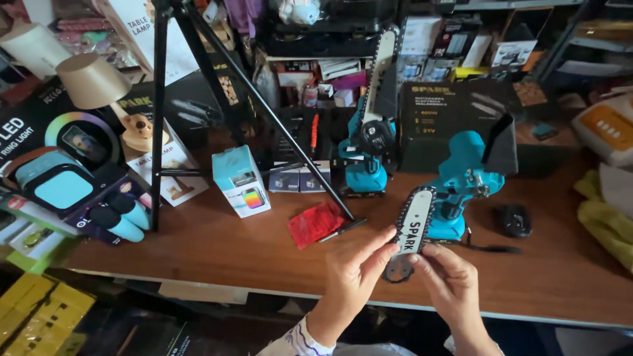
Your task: Assembling a mini handheld chainsaw by fitting the chain to the bar and attaching it to the motor unit using a screwdriver.
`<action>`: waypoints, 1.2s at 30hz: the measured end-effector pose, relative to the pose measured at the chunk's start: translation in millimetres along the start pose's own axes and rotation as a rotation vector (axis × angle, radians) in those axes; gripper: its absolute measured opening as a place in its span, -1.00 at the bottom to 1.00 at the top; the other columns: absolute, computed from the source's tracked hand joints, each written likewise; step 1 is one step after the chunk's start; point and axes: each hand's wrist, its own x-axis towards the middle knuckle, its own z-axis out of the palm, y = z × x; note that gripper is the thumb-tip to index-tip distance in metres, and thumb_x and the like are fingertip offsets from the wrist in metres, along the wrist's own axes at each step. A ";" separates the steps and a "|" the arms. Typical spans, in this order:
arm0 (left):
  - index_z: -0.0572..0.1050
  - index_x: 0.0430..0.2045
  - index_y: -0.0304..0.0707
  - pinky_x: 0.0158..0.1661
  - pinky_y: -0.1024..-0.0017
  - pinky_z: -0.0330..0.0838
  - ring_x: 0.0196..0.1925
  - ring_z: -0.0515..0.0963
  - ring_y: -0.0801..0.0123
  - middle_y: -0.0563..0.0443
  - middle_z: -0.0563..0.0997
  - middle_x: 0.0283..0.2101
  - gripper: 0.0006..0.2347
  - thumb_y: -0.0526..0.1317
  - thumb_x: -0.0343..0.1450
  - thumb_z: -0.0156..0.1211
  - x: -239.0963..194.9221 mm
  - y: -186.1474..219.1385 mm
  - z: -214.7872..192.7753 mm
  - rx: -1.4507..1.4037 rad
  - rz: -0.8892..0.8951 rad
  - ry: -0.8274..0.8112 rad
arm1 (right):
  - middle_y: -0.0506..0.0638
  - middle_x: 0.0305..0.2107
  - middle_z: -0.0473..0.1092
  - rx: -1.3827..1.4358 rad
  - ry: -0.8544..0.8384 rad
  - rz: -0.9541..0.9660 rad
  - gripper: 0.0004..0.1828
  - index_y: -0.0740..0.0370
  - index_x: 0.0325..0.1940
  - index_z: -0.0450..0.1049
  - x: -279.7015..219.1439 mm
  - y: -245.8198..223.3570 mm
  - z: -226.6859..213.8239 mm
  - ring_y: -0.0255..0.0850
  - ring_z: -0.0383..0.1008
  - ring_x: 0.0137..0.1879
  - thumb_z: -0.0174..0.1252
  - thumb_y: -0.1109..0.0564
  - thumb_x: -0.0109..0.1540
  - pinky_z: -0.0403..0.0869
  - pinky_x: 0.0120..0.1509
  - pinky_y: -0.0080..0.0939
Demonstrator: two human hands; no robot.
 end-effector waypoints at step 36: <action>0.56 -0.04 -0.39 -0.06 0.38 0.64 -0.15 0.73 0.20 -0.17 0.70 -0.08 -0.80 -0.39 0.46 0.28 9.4 -17.1 -21.2 -0.082 -0.115 -0.118 | 0.09 -0.12 0.57 0.228 0.016 0.051 -0.76 0.25 -0.05 0.52 38.5 -36.3 15.1 -0.31 0.57 -0.03 0.29 0.35 0.21 0.63 0.09 -0.32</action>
